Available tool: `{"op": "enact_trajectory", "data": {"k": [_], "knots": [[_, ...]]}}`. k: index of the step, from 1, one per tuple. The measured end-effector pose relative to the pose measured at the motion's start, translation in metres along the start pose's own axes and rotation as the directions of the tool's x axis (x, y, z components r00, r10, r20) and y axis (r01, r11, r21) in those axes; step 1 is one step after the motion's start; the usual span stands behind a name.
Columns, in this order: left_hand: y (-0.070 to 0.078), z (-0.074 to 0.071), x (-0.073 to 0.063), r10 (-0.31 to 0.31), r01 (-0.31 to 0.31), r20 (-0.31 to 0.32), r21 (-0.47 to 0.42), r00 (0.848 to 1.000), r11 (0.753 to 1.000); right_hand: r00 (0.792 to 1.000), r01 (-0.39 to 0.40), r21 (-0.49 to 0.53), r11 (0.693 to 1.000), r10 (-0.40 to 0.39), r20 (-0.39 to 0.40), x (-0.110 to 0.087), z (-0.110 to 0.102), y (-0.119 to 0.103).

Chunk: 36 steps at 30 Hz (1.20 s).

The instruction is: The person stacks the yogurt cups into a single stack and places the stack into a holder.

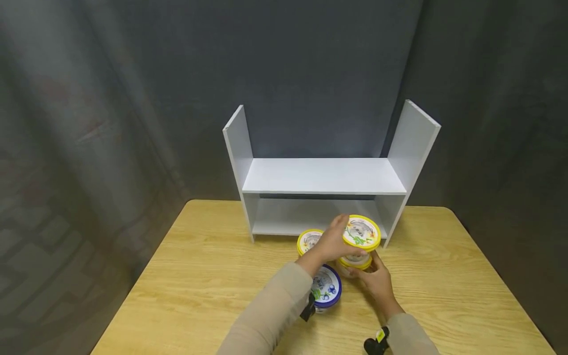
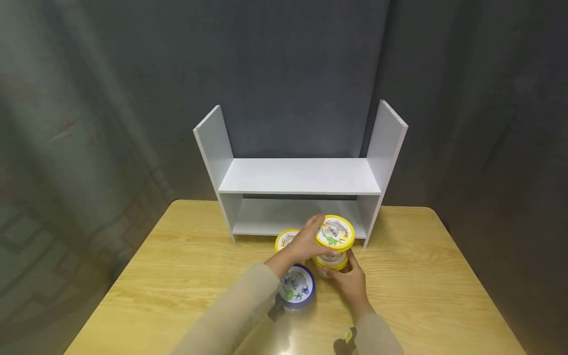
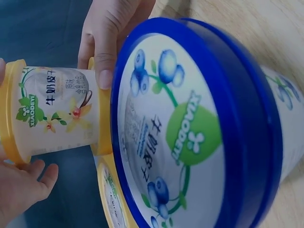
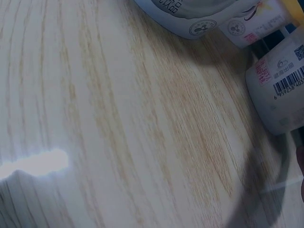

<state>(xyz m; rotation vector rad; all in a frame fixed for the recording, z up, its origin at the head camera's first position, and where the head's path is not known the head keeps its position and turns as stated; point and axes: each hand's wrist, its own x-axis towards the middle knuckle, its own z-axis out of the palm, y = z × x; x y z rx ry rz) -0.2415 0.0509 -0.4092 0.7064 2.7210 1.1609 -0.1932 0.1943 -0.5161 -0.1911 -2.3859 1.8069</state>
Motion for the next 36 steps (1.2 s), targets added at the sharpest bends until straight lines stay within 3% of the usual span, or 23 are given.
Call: {"op": "enact_trajectory", "data": {"k": [7,12,16,22,28,36], "knots": [[-0.008,-0.002,-0.006,-0.041,0.04,-0.014,-0.064,0.999,0.997,1.0,-0.015,0.023,1.0,0.015,0.006,0.0,-0.001,-0.003],[-0.017,-0.006,-0.02,-0.094,0.093,-0.02,-0.076,0.995,0.993,0.999,-0.046,0.039,0.998,0.046,0.014,0.0,-0.001,-0.003],[-0.022,-0.01,-0.032,-0.103,0.1,-0.036,-0.079,0.994,0.992,0.999,-0.035,0.02,0.999,0.034,0.014,-0.001,-0.002,-0.001],[-0.032,-0.012,-0.049,-0.065,0.059,-0.051,-0.1,0.997,0.993,1.0,-0.001,0.025,1.0,0.001,0.015,-0.001,-0.001,0.001],[-0.039,-0.013,-0.068,-0.042,0.034,-0.044,-0.16,0.998,0.987,1.0,-0.023,0.049,0.999,0.023,0.012,-0.003,0.0,0.002],[-0.048,-0.011,-0.09,-0.016,0.011,-0.037,-0.129,0.999,0.992,0.999,-0.036,0.054,0.998,0.036,0.008,-0.004,0.0,0.002]]}}
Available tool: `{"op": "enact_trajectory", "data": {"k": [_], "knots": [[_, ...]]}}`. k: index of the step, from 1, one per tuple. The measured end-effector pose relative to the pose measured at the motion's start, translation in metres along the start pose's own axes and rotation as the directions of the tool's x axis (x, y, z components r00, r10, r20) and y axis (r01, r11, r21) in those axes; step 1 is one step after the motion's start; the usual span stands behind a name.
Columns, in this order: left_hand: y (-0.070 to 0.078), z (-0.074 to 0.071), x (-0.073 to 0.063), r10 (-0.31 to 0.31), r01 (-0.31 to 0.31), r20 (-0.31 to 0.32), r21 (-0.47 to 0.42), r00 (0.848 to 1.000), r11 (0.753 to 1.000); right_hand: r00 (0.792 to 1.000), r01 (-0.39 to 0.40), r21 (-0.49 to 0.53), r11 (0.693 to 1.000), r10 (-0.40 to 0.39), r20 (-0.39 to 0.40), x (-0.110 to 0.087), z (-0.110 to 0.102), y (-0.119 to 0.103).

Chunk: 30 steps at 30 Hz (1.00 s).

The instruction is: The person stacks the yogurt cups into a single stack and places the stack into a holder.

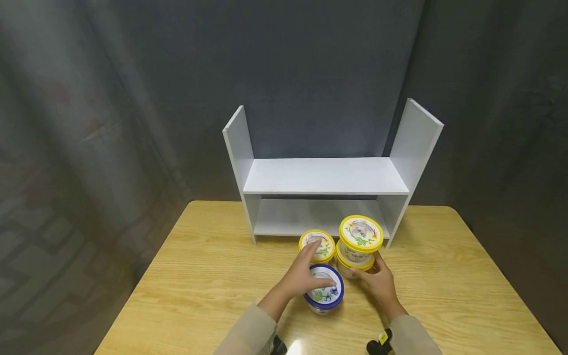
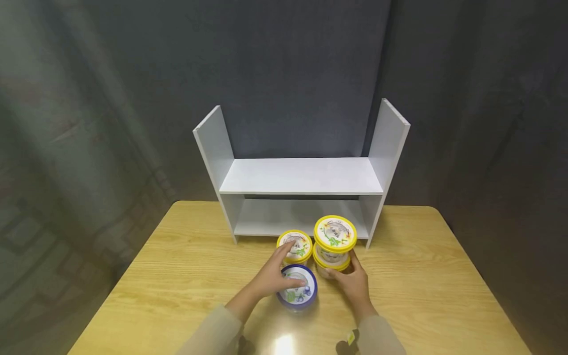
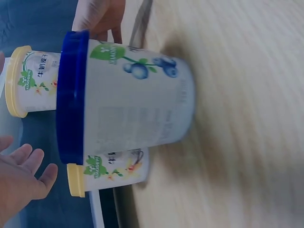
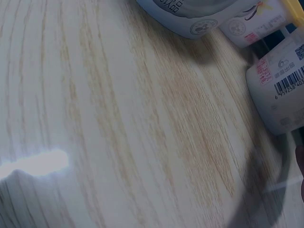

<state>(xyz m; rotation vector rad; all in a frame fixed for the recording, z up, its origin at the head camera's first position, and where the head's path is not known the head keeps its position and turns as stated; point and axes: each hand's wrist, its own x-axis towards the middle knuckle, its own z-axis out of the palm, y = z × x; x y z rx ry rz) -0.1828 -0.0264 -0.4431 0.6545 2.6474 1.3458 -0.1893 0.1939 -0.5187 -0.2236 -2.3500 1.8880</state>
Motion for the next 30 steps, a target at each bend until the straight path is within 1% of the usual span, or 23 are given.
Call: {"op": "enact_trajectory", "data": {"k": [2,8,13,16,19,24,30], "knots": [[-0.001,0.0,-0.004,0.005,-0.005,0.005,-0.004,1.0,1.0,1.0,0.004,0.002,1.0,-0.004,-0.001,0.0,0.0,-0.001],[-0.007,0.002,-0.014,-0.014,0.014,0.021,0.004,1.0,1.0,1.0,-0.009,-0.031,0.999,0.009,-0.001,0.0,-0.001,-0.001],[-0.013,0.005,-0.02,0.01,-0.01,0.02,0.023,1.0,1.0,1.0,0.006,-0.048,0.999,-0.007,-0.007,-0.001,-0.001,-0.002],[-0.019,0.006,-0.023,0.016,-0.016,0.03,0.018,0.999,1.0,1.0,0.009,-0.049,0.999,-0.009,-0.008,-0.002,0.0,-0.004],[-0.025,0.008,-0.027,0.016,-0.017,0.048,0.028,0.999,0.999,1.0,-0.007,-0.056,0.998,0.006,-0.003,-0.003,0.0,-0.005],[-0.035,0.012,-0.031,0.032,-0.035,0.055,0.053,0.998,0.998,1.0,-0.021,-0.071,0.997,0.021,-0.001,-0.003,-0.001,-0.006],[-0.04,0.017,-0.034,0.011,-0.014,0.055,0.049,0.998,0.999,1.0,-0.025,-0.064,0.998,0.025,0.001,-0.002,-0.001,-0.006]]}}
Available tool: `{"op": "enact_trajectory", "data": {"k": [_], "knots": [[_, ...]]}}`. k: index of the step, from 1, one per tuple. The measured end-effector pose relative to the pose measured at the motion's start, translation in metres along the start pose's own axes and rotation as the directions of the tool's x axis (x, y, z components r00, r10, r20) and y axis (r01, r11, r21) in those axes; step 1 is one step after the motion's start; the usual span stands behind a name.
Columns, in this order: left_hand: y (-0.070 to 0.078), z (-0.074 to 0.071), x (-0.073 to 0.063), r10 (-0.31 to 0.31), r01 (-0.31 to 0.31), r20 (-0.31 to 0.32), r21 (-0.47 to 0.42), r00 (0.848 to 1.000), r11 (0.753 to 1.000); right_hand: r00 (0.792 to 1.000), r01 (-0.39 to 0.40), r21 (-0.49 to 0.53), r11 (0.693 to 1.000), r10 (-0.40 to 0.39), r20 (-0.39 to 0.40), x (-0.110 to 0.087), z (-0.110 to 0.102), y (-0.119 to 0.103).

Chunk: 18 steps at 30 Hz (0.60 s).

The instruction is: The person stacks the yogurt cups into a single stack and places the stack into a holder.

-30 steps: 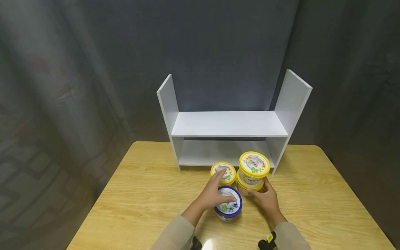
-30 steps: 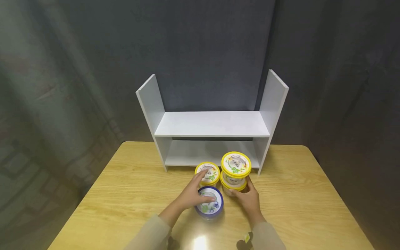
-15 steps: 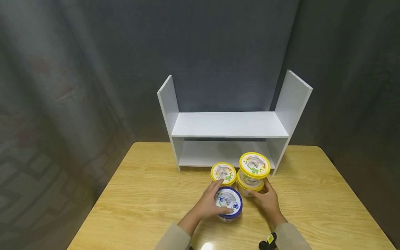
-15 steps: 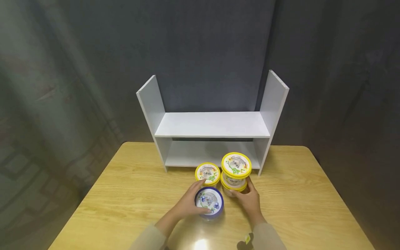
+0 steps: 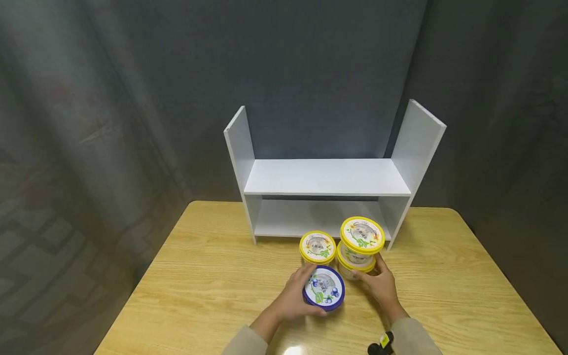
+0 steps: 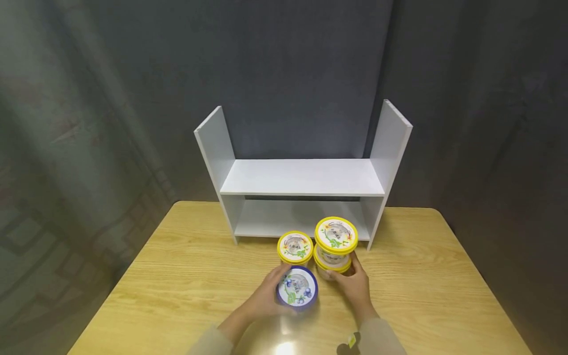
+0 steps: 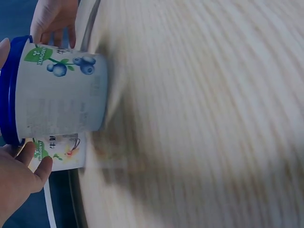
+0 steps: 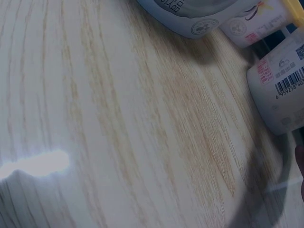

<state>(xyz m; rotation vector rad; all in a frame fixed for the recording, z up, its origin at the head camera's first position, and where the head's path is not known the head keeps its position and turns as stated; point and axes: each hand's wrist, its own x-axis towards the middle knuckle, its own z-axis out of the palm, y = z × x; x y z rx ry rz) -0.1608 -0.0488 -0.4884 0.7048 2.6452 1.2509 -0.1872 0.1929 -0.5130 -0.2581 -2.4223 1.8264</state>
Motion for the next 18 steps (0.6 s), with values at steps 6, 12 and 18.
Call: {"op": "enact_trajectory", "data": {"k": [6,12,18], "knots": [[-0.002,0.0038,-0.0006,-0.021,0.021,0.012,-0.025,1.0,0.999,1.0,0.015,0.01,1.0,-0.015,-0.003,0.0005,-0.0001,0.0008],[-0.0033,0.006,-0.0007,-0.048,0.049,0.022,-0.056,0.999,0.997,1.0,0.006,-0.007,1.0,-0.006,-0.008,0.0007,0.0005,0.0011],[-0.0053,0.0077,-0.0006,-0.038,0.038,0.012,-0.069,0.999,0.997,0.999,0.034,0.004,0.999,-0.033,-0.02,0.0017,0.0009,0.0022]]}}
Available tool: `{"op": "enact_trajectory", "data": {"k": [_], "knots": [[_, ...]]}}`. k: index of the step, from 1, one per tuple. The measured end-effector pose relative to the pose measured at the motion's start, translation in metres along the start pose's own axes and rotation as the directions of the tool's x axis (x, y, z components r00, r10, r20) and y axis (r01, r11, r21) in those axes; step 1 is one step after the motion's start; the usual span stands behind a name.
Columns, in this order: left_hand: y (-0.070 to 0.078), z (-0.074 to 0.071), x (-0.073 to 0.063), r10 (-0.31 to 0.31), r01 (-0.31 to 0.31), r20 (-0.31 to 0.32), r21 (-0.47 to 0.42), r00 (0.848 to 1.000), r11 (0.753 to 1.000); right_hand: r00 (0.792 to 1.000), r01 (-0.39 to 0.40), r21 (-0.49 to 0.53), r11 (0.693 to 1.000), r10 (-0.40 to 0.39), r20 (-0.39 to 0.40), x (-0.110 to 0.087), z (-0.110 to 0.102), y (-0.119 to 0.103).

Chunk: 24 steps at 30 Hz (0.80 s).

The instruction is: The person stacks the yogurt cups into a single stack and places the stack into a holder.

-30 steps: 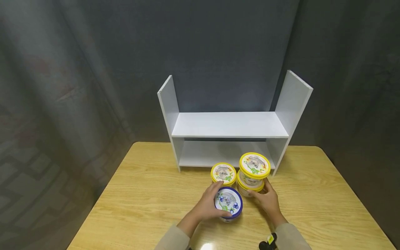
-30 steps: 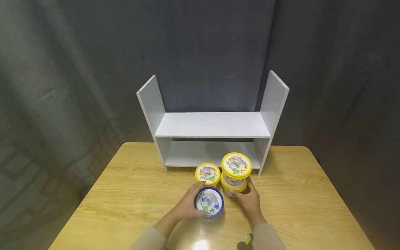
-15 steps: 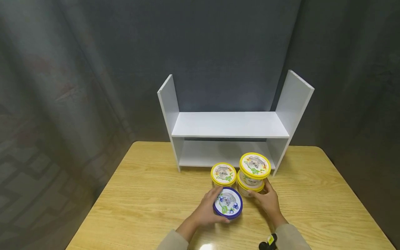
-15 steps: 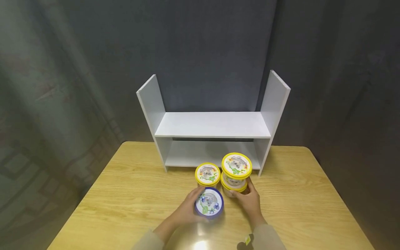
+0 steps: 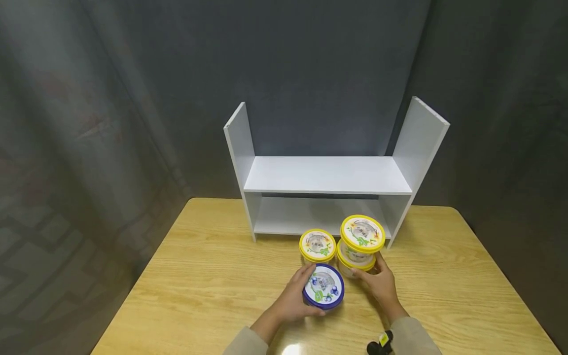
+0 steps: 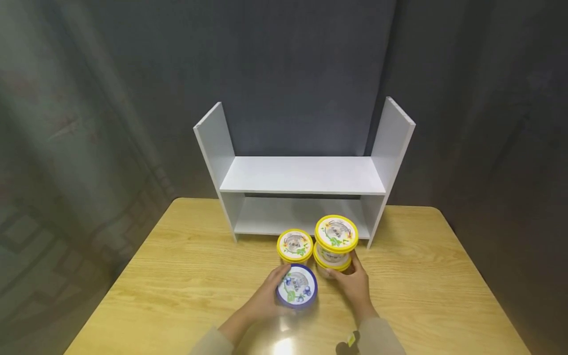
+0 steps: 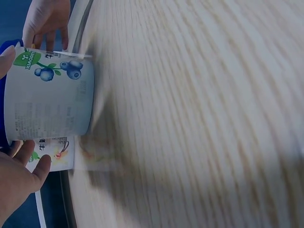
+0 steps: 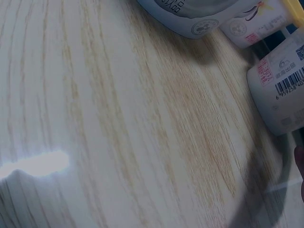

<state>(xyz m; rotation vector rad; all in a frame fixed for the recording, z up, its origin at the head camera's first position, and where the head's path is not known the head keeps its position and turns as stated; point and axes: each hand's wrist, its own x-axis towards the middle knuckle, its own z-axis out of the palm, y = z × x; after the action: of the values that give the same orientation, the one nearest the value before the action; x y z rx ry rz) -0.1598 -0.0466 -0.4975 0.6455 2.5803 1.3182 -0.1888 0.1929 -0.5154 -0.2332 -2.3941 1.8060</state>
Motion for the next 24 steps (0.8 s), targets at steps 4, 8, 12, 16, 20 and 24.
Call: {"op": "enact_trajectory", "data": {"k": [4,8,12,16,20,24], "knots": [[-0.0004,0.0,0.0005,0.005,-0.005,-0.015,-0.007,1.0,1.0,1.0,0.023,0.004,1.0,-0.023,-0.004,0.0019,0.0,0.0006],[0.0006,-0.0003,0.0003,0.009,-0.009,-0.028,-0.004,1.0,1.0,0.999,0.033,-0.008,0.999,-0.033,-0.005,0.0035,-0.0006,0.0013],[0.0026,-0.0007,-0.0004,0.002,-0.002,-0.043,-0.006,0.999,1.0,0.999,0.042,-0.021,0.999,-0.042,-0.003,0.0039,-0.0013,0.0017],[0.0034,-0.0007,-0.0017,-0.015,0.014,-0.05,-0.017,0.999,1.0,0.999,0.047,-0.023,0.999,-0.047,-0.004,0.0035,-0.0013,0.0017],[0.0024,-0.0004,-0.0035,-0.009,0.008,-0.058,-0.025,0.998,1.0,0.998,0.055,-0.009,0.998,-0.055,0.002,0.0017,-0.0011,0.0016],[0.0014,0.0001,-0.0052,0.01,-0.013,-0.068,-0.045,0.998,0.999,0.998,0.055,0.003,0.999,-0.055,0.005,-0.0005,-0.0005,0.001]]}}
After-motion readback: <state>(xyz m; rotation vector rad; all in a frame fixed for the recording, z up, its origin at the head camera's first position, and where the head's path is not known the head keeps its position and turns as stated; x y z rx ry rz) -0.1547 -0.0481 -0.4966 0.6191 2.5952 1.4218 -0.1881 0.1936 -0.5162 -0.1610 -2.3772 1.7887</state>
